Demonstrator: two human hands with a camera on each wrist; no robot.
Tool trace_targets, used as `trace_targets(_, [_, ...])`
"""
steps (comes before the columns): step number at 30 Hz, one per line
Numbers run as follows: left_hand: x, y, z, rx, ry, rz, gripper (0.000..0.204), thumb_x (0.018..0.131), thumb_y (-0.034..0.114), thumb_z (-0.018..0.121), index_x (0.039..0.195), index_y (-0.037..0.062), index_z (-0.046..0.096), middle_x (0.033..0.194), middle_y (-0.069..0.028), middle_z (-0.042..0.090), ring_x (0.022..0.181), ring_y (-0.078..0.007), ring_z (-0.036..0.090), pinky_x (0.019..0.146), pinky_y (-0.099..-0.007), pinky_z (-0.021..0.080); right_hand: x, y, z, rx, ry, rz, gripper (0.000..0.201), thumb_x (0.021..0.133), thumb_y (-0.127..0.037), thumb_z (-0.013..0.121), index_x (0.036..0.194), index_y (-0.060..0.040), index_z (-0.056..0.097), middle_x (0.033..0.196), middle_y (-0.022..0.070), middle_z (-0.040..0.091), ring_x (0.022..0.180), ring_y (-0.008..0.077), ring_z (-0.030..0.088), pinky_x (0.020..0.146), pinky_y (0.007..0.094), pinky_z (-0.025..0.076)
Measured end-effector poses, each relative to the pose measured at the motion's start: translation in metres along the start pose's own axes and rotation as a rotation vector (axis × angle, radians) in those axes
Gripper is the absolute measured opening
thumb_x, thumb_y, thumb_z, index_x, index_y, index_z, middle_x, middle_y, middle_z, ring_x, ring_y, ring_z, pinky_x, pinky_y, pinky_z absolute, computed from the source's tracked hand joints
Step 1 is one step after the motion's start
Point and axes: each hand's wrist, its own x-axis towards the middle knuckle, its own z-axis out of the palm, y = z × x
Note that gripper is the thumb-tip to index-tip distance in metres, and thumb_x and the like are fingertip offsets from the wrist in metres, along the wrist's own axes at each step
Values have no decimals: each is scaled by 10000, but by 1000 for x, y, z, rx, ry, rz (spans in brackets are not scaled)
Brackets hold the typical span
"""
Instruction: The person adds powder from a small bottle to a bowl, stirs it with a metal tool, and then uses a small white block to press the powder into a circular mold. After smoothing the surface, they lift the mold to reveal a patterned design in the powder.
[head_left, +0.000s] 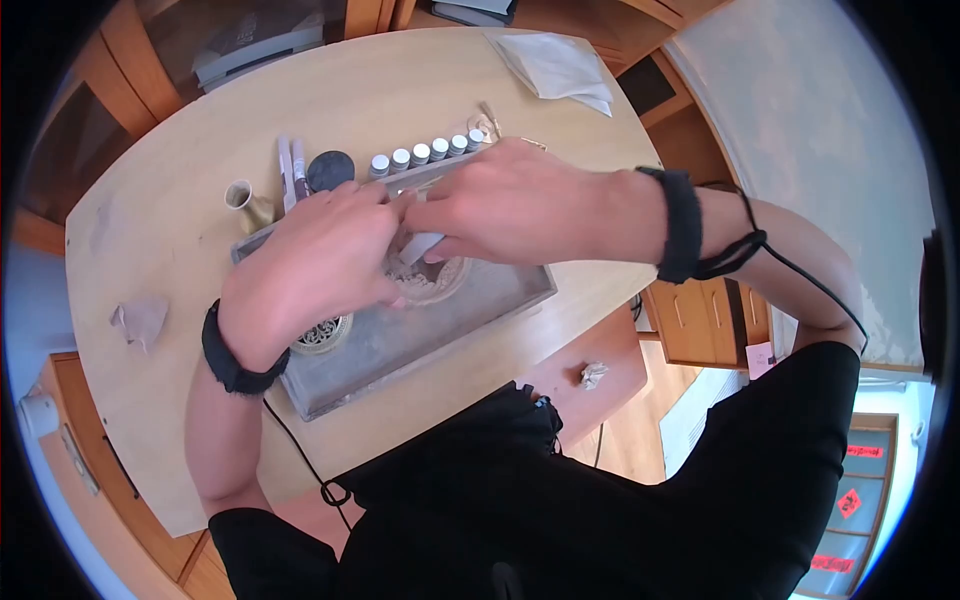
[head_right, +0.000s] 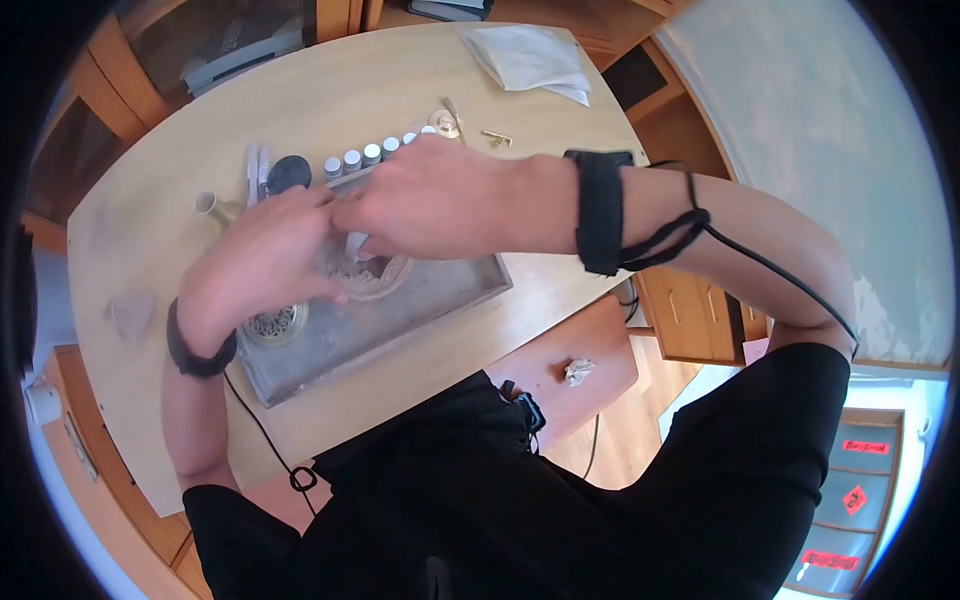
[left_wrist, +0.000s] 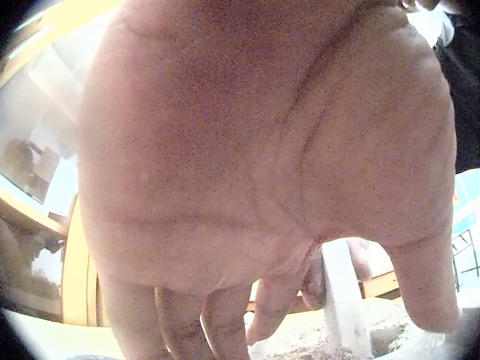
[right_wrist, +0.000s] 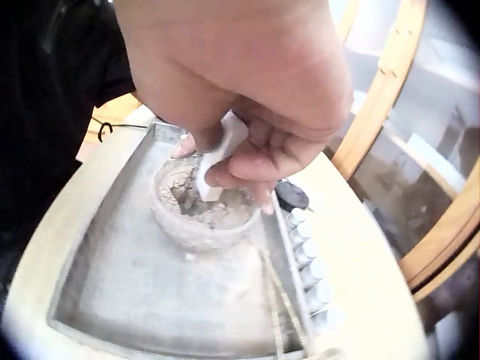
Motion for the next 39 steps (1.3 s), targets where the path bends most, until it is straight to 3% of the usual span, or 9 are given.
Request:
trace_targets(7, [0,3,7,5,50,-10,741,672,234,924,1304,-24,637,1147,-181,672,1161,-388,614,1022,-456,498,9,5,17,-15,-1,-290,249,917,-312,746,1029,-90,734,897,128,743,860,344,757,734,472,599])
trace_targets(12, [1,1,8,4,53,-17,762,671,240,929,1312,-43,631,1156,-194,671,1177,-389,619,1019,-455,505,9,-16,30,-63,-70,153,255,959,-332,744,1108,-126,728,793,122,734,748,349,737,680,477,586])
trace_targets(16, [4,4,2,26,-30,-31,755,679,238,928,1315,-49,639,1162,-198,674,1171,-385,628,1010,-453,512,7,-10,16,14,-103,280,273,977,-329,733,1119,-96,719,774,126,738,741,363,740,691,486,584])
trace_targets(19, [4,1,3,30,-47,-21,748,681,238,928,1312,-52,648,1158,-196,677,1173,-379,631,1011,-452,514,3,6,-3,-26,-11,125,230,962,-293,705,1018,-72,729,852,125,753,834,321,761,730,464,604])
trace_targets(21, [4,2,1,0,-44,-29,759,683,241,929,1323,-48,641,1164,-197,679,1180,-379,630,1014,-452,515,2,21,-5,-290,85,-276,190,966,-266,694,1022,-87,721,863,83,755,850,304,763,720,444,604])
trace_targets(25, [6,-2,3,-16,-37,-25,808,690,245,930,1379,-32,611,1194,-196,684,1195,-381,629,1023,-450,519,0,28,0,-340,51,-334,149,964,-239,684,995,-98,721,870,47,752,865,288,763,707,422,602])
trace_targets(27, [6,-1,2,-12,-41,-26,826,691,242,931,1397,-31,598,1204,-195,684,1197,-381,630,1024,-450,521,3,26,13,-303,-84,-237,263,939,-326,738,1064,-101,681,880,65,716,898,271,734,707,411,589])
trace_targets(33, [5,-3,-1,-17,-71,-31,843,723,293,904,1427,-33,576,1227,-196,678,1216,-381,630,1025,-454,524,7,-7,26,-64,-37,195,294,967,-358,738,1062,-82,708,794,161,731,771,369,733,701,471,587])
trace_targets(39, [10,-4,-3,-37,-86,-63,558,907,401,699,1215,-63,665,1091,-236,699,1077,-424,669,966,-499,535,-3,8,-18,-104,-94,176,287,994,-342,715,1081,-70,731,832,146,750,840,368,747,749,482,591])
